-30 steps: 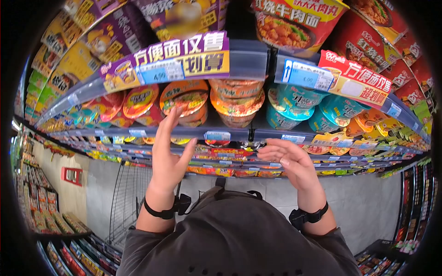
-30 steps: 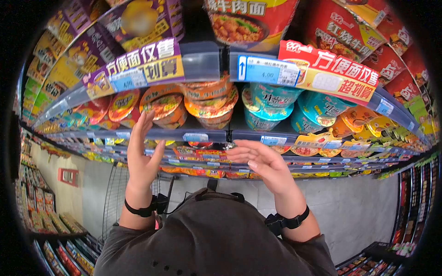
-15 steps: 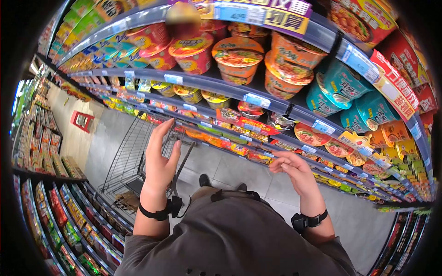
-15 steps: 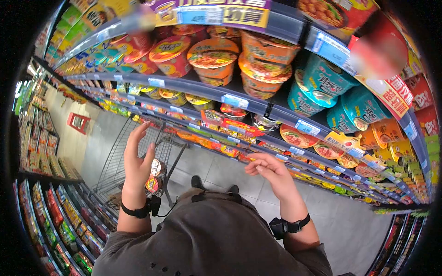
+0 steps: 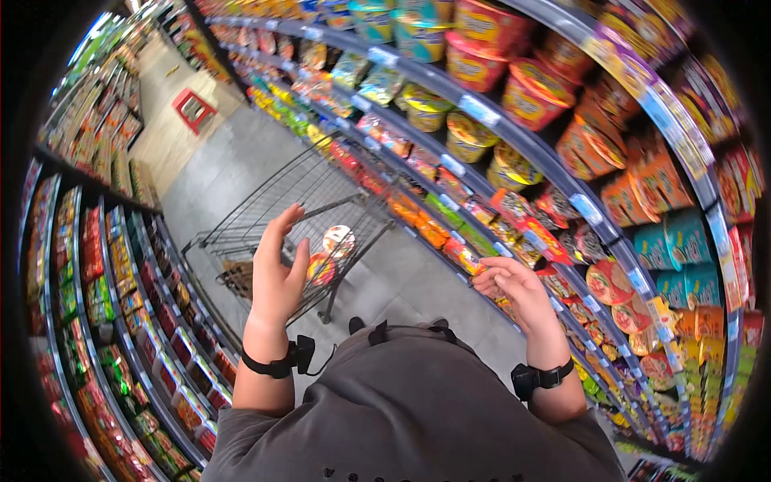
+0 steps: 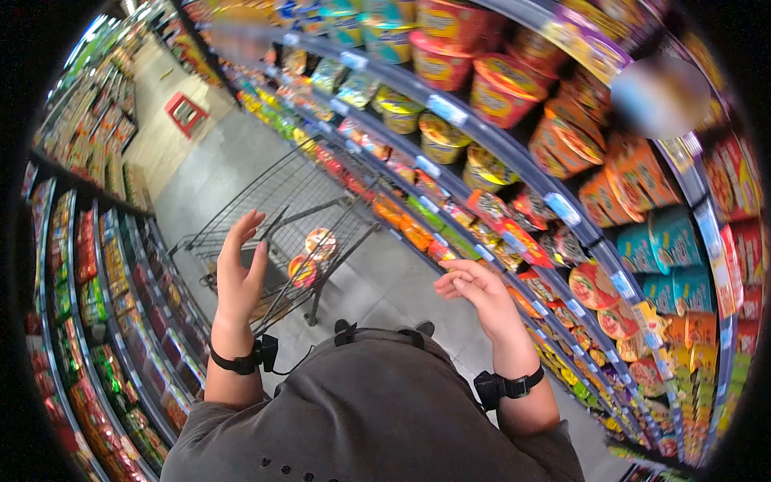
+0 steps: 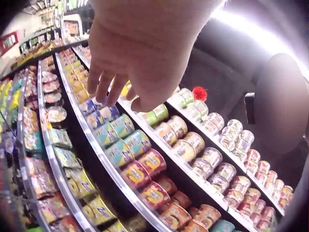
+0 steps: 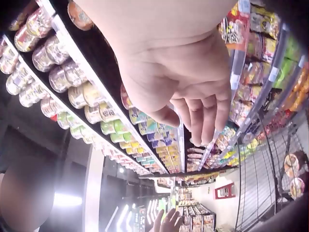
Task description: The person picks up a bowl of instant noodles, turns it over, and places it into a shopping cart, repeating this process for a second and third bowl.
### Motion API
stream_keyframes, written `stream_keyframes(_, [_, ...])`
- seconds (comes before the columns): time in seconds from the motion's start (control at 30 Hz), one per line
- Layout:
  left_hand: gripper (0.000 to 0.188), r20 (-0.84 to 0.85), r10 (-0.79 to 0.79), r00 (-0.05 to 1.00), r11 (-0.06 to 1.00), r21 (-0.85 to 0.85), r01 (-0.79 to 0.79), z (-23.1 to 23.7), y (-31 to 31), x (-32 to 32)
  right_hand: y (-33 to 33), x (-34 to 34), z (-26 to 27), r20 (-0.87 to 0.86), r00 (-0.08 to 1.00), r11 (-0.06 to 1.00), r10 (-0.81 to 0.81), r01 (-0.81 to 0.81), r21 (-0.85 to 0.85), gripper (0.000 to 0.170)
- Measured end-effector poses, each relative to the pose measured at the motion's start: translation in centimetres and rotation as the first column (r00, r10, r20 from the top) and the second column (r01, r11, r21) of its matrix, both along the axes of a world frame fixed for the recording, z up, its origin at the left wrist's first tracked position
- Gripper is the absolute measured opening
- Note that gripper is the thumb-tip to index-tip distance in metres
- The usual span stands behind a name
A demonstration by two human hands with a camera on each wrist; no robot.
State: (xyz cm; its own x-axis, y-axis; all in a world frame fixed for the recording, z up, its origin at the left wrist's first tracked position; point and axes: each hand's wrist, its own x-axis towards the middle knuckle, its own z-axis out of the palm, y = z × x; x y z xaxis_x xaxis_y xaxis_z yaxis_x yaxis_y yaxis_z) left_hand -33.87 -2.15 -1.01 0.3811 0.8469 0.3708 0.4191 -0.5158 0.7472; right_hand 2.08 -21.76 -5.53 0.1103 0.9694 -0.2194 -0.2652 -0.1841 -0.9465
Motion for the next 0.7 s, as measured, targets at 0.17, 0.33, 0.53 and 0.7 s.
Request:
stream_keyframes(0.17, [0.051,-0.002,0.18,0.984,0.981,-0.068,-0.18,-2.9,1.6,-11.3,6.9,-7.6,-0.9,0.011,0.985,0.983,0.174,-0.173,-0.055,0.039])
stream_keyframes(0.33, [0.052,-0.08,0.233,0.969,0.955,-0.171,-0.243,-6.4,2.2,-20.4,12.9,-14.7,-2.1,0.028,0.956,0.951,0.291,-0.286,-0.119,0.038])
stream_keyframes(0.53, [0.054,-0.133,0.253,0.958,0.917,-0.284,-0.282,-11.1,2.3,-26.8,17.9,-22.0,-3.2,0.044,0.923,0.905,0.382,-0.364,-0.219,0.038])
stream_keyframes(0.7, [0.056,-0.188,0.239,0.953,0.865,-0.404,-0.297,-15.7,2.9,-28.7,20.1,-25.0,-4.6,0.03,0.918,0.875,0.397,-0.368,-0.313,0.037])
